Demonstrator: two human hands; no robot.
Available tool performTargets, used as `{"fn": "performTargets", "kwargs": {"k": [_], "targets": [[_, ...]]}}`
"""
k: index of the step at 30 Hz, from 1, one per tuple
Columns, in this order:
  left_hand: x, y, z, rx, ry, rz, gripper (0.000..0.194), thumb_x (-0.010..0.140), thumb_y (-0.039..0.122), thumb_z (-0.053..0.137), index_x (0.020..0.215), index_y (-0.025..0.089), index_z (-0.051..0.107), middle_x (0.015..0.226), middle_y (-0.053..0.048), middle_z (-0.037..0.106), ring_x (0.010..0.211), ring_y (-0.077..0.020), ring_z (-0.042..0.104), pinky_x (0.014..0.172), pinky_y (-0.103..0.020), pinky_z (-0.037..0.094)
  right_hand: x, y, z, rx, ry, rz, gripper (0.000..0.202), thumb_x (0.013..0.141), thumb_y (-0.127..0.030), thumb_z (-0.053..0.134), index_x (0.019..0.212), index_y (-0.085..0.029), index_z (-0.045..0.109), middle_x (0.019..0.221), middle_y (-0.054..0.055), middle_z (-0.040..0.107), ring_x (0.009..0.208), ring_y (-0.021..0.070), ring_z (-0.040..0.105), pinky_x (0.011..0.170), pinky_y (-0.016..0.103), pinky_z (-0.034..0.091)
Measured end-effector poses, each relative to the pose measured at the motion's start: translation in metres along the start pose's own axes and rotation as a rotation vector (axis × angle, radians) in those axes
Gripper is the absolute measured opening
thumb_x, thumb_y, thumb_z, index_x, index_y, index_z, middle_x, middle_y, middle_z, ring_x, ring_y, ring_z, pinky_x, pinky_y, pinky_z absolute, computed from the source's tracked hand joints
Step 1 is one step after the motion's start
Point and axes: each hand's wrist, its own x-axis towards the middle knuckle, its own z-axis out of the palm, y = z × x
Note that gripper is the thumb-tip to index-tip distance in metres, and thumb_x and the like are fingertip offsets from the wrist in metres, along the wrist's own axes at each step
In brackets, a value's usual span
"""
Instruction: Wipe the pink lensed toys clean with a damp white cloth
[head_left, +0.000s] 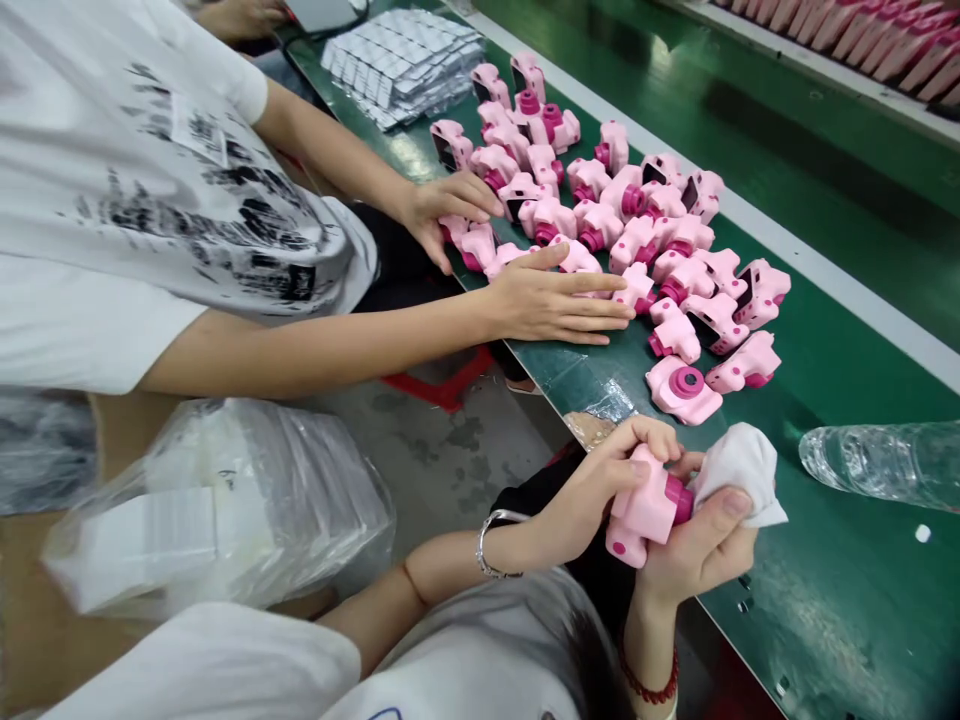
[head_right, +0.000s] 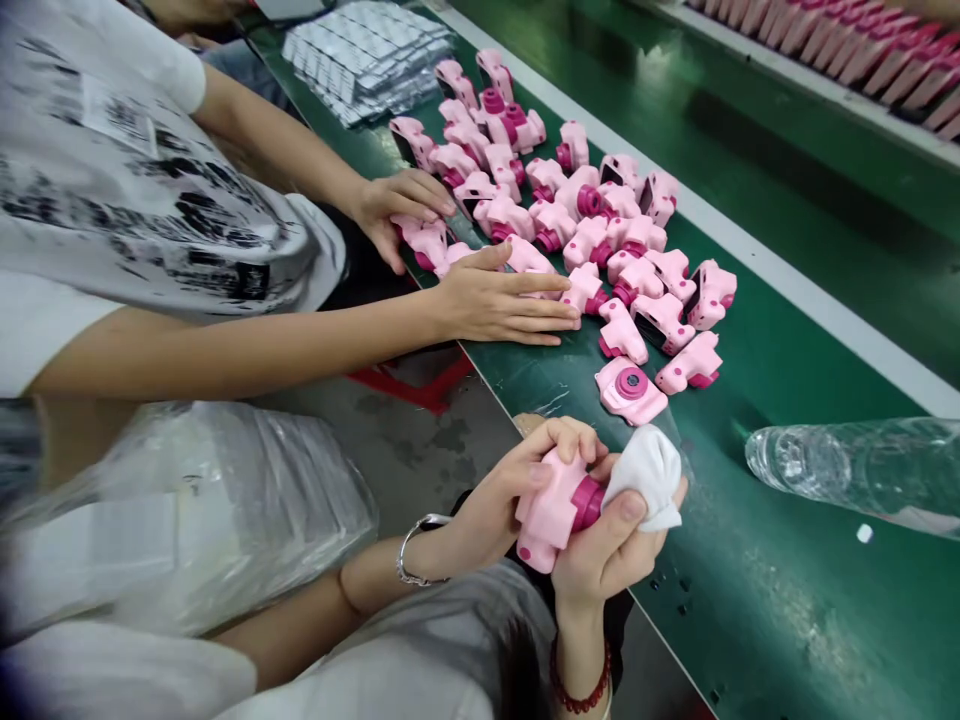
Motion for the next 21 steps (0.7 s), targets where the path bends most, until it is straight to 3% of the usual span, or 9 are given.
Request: {"fn": "performTargets", "kwargs": {"k": [4,9,14,17,19,21], "targets": [[0.001,0.012,0.005,0.011,-0.02,-0.032,0.019,0.095,0.047,0.061,0.091,0.028,0.061,0.097,-0.007,0.066,0.096,-0.0216,0.069,0.089,-0.038,0.062,-0.003,-0.003,0.006,0.159,0.183,0.012,0.023,0.1,-0.036,0.058,0.092,-0.017,0.068,0.085,0.006,0.062,0.073,0.0206,0.06,0.068,0.037,0.046],[0.0,0.019,0.01,-0.043,-0.006,-0.076,0.027,0.102,0.049,0.05,0.093,0.029,0.067,0.107,-0.005,0.076,0.127,-0.0236,0.067,0.117,-0.042,0.051,0.002,-0.014,0.01,0.276,0.17,-0.027,0.017,0.103,-0.026,0.052,0.104,-0.016,0.066,0.08,0.003,0.062,0.068,0.0186,0.061,0.059,0.033,0.046],[-0.003,0.012,0.022,-0.267,0.12,-0.166,0.029,0.096,0.055,0.066,0.092,0.026,0.071,0.125,-0.002,0.078,0.12,-0.0252,0.073,0.102,-0.04,0.062,0.01,-0.019,0.011,0.316,0.251,-0.031,0.022,0.104,-0.025,0.052,0.088,-0.016,0.064,0.073,0.001,0.057,0.064,0.0143,0.054,0.057,0.03,0.044],[-0.008,0.011,0.026,-0.305,0.232,-0.219,0.03,0.092,0.053,0.074,0.093,0.024,0.075,0.129,-0.006,0.077,0.128,-0.027,0.07,0.107,-0.043,0.06,0.012,-0.025,0.013,0.339,0.244,0.024,0.026,0.105,-0.027,0.05,0.085,-0.016,0.063,0.072,0.0,0.056,0.064,0.0137,0.054,0.056,0.03,0.043],[-0.008,0.012,0.024,-0.282,0.257,-0.172,0.025,0.087,0.05,0.081,0.091,0.025,0.079,0.125,-0.004,0.079,0.128,-0.0253,0.07,0.108,-0.041,0.059,0.013,-0.026,0.012,0.338,0.268,0.045,0.027,0.104,-0.029,0.052,0.083,-0.017,0.061,0.07,0.0,0.056,0.063,0.0141,0.053,0.055,0.031,0.042],[-0.005,0.016,0.018,-0.192,0.188,-0.055,0.019,0.085,0.044,0.084,0.093,0.027,0.081,0.122,-0.004,0.08,0.122,-0.0226,0.073,0.104,-0.037,0.06,0.015,-0.02,0.006,0.303,0.271,0.06,0.026,0.104,-0.033,0.051,0.084,-0.018,0.059,0.07,0.0,0.054,0.063,0.0154,0.051,0.055,0.032,0.042]]}}
